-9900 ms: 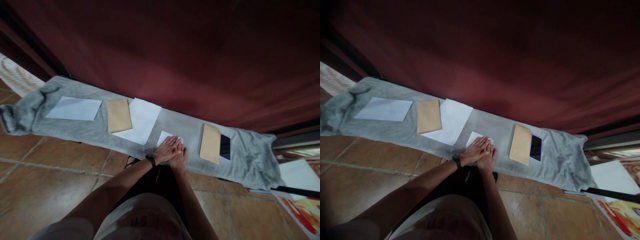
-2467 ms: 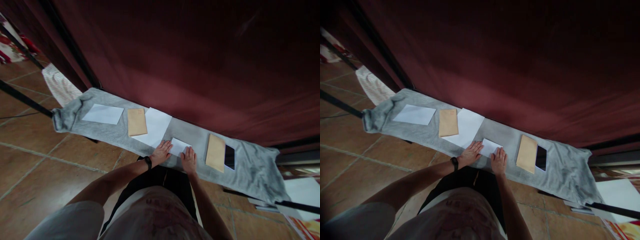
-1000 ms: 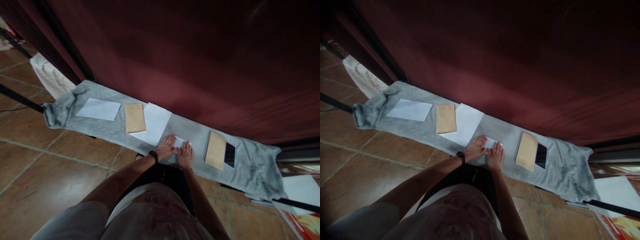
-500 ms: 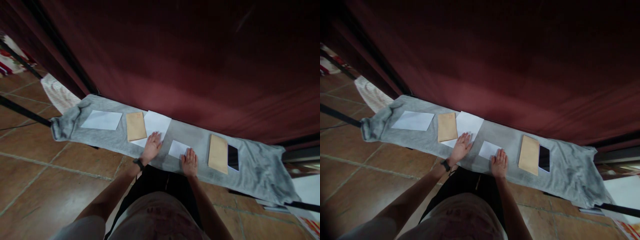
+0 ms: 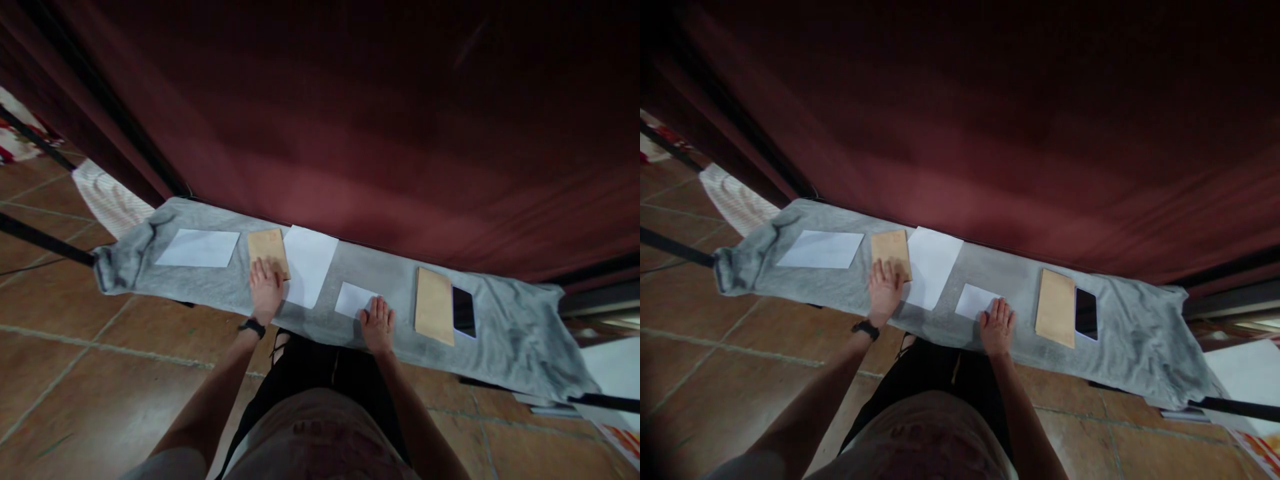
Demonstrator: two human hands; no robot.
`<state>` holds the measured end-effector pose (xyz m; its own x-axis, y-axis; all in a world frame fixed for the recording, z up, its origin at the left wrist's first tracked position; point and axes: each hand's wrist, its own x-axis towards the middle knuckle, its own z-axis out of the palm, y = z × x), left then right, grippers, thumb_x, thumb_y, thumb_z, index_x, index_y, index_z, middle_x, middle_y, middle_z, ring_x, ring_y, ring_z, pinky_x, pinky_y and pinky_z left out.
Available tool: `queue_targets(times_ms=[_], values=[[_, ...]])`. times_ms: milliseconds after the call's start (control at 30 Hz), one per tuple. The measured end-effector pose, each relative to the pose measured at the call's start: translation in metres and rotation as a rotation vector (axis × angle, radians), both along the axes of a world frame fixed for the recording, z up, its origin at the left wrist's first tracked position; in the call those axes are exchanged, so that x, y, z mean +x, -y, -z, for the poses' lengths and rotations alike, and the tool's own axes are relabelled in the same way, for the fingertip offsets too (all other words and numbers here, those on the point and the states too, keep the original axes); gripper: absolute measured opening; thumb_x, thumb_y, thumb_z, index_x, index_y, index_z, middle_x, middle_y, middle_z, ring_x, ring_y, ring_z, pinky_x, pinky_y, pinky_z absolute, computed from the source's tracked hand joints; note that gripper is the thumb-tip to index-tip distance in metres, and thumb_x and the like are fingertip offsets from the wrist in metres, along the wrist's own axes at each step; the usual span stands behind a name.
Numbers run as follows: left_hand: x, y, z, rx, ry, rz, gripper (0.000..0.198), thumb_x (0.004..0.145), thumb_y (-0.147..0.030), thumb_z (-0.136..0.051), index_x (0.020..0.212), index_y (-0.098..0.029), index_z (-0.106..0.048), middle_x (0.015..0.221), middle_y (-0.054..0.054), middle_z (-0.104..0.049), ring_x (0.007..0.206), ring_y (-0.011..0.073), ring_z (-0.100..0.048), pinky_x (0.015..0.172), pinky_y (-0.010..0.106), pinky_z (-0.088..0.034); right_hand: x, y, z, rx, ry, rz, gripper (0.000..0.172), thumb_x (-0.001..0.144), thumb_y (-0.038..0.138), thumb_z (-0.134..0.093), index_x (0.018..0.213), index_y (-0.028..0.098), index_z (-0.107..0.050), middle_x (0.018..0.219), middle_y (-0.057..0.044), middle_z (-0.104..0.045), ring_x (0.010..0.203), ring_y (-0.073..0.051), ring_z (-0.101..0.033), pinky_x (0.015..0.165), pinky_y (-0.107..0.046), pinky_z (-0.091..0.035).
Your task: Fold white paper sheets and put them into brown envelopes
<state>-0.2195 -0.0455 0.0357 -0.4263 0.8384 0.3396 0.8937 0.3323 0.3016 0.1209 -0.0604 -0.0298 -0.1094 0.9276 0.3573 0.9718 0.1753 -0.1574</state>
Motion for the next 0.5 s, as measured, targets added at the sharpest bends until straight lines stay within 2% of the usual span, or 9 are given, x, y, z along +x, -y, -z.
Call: queue_targets(times_ms=[67, 133, 233, 300, 367, 500], values=[[0.032, 0.003, -0.001, -0.005, -0.026, 0.264, 0.060, 0.102, -0.034, -0.036, 0.155, -0.005, -0.030, 0.164, 0.023, -0.028, 0.155, 0.0336, -0.020, 0.121, 0.054, -0.030, -0.006, -0.003, -0.005, -0.017, -0.004, -0.004, 0.057, 0.105, 0.034, -0.032, 0.153, 0.004, -0.040, 0.153, -0.025, -0.046, 0.143, -0.035, -0.042, 0.118, -0.060, -0.023], [0.070, 0.008, 0.000, -0.052, -0.048, 0.529, 0.057, 0.104, -0.034, -0.032, 0.155, -0.010, -0.032, 0.165, 0.017, -0.031, 0.156, 0.0276, -0.020, 0.123, 0.048, -0.028, -0.014, -0.006, -0.010, -0.051, -0.001, -0.037, 0.054, 0.105, 0.030, -0.032, 0.153, 0.007, -0.041, 0.154, -0.023, -0.046, 0.144, -0.033, -0.041, 0.119, -0.059, -0.023], [0.125, 0.015, 0.010, -0.142, -0.060, 0.787, 0.055, 0.105, -0.035, -0.030, 0.155, -0.011, -0.035, 0.164, 0.013, -0.034, 0.155, 0.0235, -0.023, 0.125, 0.042, -0.027, -0.024, -0.009, -0.017, -0.123, 0.032, -0.129, 0.052, 0.104, 0.026, -0.033, 0.153, 0.013, -0.042, 0.158, -0.018, -0.043, 0.145, -0.030, -0.039, 0.119, -0.056, -0.024], [0.151, 0.017, 0.018, -0.183, -0.049, 0.858, 0.056, 0.106, -0.037, -0.028, 0.155, -0.010, -0.035, 0.163, 0.012, -0.036, 0.154, 0.0223, -0.026, 0.125, 0.042, -0.026, -0.027, -0.010, -0.019, -0.162, 0.064, -0.176, 0.053, 0.103, 0.022, -0.033, 0.155, 0.016, -0.040, 0.160, -0.015, -0.040, 0.147, -0.029, -0.037, 0.120, -0.054, -0.024], [0.166, 0.016, 0.025, -0.206, -0.042, 0.860, 0.057, 0.107, -0.038, -0.026, 0.155, -0.009, -0.035, 0.162, 0.013, -0.038, 0.153, 0.0214, -0.028, 0.126, 0.042, -0.024, -0.026, -0.012, -0.020, -0.181, 0.086, -0.181, 0.054, 0.102, 0.021, -0.032, 0.156, 0.017, -0.039, 0.163, -0.013, -0.037, 0.148, -0.028, -0.034, 0.121, -0.051, -0.023], [0.170, 0.012, 0.033, -0.211, -0.041, 0.797, 0.066, 0.105, -0.049, -0.031, 0.153, -0.005, -0.038, 0.162, 0.018, -0.036, 0.153, 0.0253, -0.028, 0.126, 0.044, -0.024, -0.017, -0.015, -0.020, -0.174, 0.091, -0.140, 0.053, 0.104, 0.025, -0.033, 0.155, 0.014, -0.040, 0.163, -0.015, -0.035, 0.149, -0.028, -0.034, 0.121, -0.050, -0.023]])
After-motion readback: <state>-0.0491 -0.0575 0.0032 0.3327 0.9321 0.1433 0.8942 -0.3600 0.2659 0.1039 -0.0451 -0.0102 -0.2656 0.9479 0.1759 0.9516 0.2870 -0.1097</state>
